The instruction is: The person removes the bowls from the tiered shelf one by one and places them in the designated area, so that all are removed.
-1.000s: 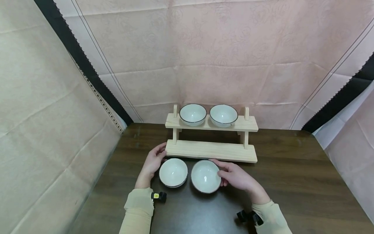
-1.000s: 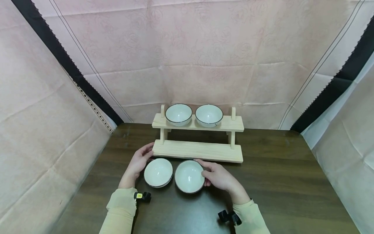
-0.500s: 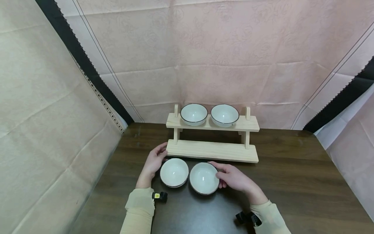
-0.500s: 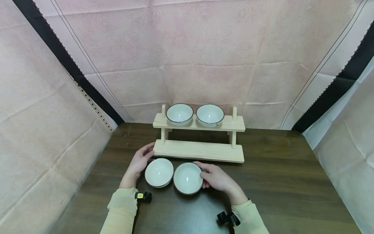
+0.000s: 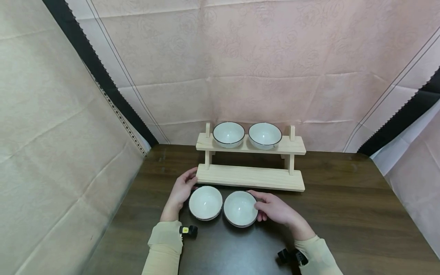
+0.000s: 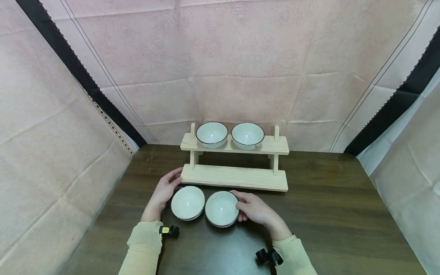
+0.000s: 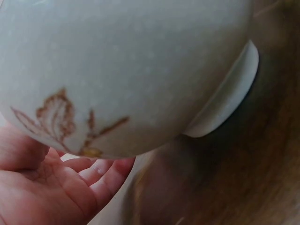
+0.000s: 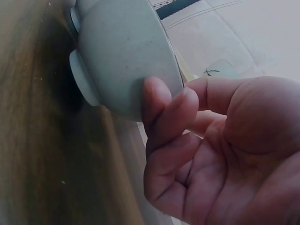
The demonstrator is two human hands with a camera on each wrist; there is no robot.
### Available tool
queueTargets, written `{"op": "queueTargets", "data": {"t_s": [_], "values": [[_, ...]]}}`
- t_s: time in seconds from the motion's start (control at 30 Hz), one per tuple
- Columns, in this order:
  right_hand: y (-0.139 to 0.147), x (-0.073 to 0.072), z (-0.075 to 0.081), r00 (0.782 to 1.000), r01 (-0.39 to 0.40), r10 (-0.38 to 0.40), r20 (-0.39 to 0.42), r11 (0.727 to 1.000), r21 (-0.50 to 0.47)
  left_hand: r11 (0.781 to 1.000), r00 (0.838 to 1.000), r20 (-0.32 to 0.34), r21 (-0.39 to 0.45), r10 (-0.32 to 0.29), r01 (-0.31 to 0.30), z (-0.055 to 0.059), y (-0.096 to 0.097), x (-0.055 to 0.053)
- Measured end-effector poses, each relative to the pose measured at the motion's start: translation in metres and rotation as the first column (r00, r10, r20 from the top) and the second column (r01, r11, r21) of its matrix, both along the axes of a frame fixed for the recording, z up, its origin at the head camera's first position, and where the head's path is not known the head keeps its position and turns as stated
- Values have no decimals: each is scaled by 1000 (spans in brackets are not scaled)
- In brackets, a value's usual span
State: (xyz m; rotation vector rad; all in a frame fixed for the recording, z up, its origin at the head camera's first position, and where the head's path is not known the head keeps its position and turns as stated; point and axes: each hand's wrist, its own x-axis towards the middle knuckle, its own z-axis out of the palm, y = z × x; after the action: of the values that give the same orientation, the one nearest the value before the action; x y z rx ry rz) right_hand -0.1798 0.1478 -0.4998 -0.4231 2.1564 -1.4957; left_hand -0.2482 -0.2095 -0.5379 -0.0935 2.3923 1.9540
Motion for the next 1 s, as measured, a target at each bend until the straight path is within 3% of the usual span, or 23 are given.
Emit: {"op": "queueTargets", "data": {"t_s": [1.0], "values": [[4, -5, -8, 999, -5, 5, 39, 1000, -18, 1000, 1000, 13, -11, -7, 8, 0, -1, 1]]}}
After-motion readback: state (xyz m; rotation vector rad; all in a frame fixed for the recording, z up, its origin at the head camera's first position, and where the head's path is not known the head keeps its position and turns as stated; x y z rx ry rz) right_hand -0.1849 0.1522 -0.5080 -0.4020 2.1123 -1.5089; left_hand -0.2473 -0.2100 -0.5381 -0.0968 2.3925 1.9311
